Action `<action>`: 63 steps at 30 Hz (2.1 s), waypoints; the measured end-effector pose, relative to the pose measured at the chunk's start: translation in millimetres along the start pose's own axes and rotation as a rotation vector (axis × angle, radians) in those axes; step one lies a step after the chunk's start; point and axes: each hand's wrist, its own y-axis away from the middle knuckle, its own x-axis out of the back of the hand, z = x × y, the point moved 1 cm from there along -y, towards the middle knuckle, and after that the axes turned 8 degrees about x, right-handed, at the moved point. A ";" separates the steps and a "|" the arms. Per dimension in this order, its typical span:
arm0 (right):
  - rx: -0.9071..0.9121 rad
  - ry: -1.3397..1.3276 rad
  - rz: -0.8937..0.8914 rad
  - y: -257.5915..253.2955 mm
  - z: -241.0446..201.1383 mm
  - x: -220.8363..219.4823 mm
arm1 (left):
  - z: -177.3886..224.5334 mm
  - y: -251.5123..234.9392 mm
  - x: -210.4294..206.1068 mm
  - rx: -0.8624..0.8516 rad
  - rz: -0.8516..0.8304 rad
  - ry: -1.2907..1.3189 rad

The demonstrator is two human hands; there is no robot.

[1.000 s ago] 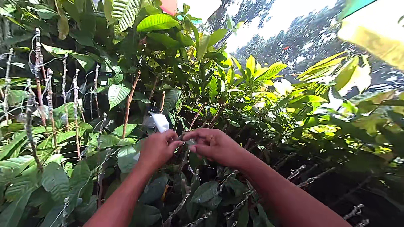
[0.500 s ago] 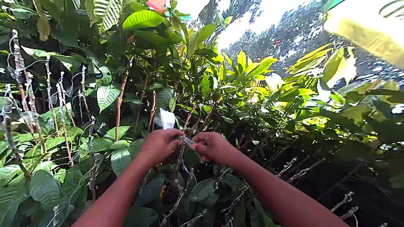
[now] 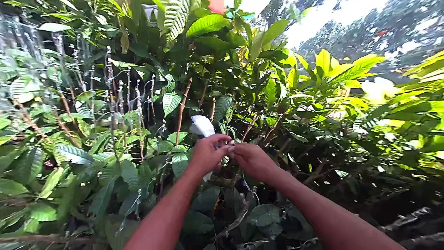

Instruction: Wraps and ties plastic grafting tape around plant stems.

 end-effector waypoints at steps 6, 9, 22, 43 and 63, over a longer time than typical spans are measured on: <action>0.543 0.293 0.021 2.6 -80.2 -34.4 | -3.5 -19.4 14.3 0.006 0.118 0.016; 0.435 0.292 0.037 -22.6 -74.8 11.4 | -6.3 -9.6 7.0 -0.080 -0.014 -0.056; -0.283 -0.790 0.195 -18.3 -18.1 -23.2 | -10.8 14.3 6.9 -0.188 0.273 -0.138; 0.260 0.005 0.012 9.2 -51.6 -26.8 | -7.9 -3.2 68.8 0.173 0.144 0.131; 0.046 0.320 0.136 -11.6 -44.3 -7.5 | -5.2 18.6 67.9 0.119 0.000 0.167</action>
